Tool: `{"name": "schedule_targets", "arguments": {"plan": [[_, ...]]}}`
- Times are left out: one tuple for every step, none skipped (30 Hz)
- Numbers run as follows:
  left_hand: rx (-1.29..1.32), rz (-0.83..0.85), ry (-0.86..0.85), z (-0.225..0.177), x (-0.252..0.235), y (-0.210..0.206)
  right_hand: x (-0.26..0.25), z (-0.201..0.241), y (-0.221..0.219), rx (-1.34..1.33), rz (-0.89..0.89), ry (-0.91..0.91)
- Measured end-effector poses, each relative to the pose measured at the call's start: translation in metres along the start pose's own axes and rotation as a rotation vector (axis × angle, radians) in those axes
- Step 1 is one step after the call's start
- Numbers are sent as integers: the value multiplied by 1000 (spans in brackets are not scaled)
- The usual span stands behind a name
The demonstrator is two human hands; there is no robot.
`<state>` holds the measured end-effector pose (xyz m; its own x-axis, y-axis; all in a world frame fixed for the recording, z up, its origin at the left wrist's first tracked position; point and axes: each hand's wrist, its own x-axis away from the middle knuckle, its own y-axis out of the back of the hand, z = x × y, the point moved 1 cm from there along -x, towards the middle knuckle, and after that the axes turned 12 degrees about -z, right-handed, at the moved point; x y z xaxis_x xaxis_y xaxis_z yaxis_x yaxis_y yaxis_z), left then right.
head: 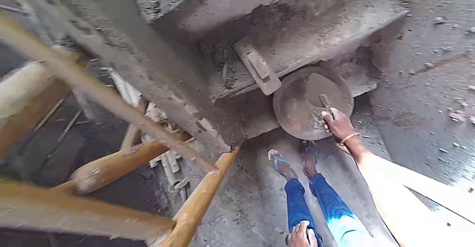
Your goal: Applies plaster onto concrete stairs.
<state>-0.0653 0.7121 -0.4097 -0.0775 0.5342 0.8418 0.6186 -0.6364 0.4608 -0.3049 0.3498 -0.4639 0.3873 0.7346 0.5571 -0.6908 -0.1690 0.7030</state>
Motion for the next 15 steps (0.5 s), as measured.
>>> {"name": "schedule_targets", "arguments": {"plan": [[7,3,-3,0,0,-1,-16,-18,9,131,32,-43],[13,3,-12,0,-1,-2,-29,-35,14,225,27,-74],[23,-4,-18,0,-2,-4,-40,-48,15,293,3,-94],[23,-10,-24,1,-2,-3,-49,-57,12,345,-20,-114],[24,-11,-28,1,-2,-4,-57,-65,9,386,-33,-137],[26,-10,-29,3,0,-4,-63,-71,2,418,-29,-154],[25,-14,-34,3,-2,-4,-70,-75,-4,439,-9,-164],[22,-16,-35,3,-2,-5,-78,-83,-14,419,27,-154],[16,-15,-35,4,-1,-4,-83,-91,-24,346,71,-130],[11,-9,-33,3,-2,-4,-87,-99,-30,245,110,-105],[5,-6,-31,3,-2,-3,-88,-105,-36,139,133,-95],[-2,2,-27,3,-2,-3,-85,-109,-39,30,158,-123],[-9,15,-21,3,0,-2,-76,-112,-40,-76,192,-172],[-16,28,-15,2,-2,0,-69,-112,-39,-183,228,-219],[-18,40,-11,1,-3,2,-61,-111,-37,-237,257,-228]]}}
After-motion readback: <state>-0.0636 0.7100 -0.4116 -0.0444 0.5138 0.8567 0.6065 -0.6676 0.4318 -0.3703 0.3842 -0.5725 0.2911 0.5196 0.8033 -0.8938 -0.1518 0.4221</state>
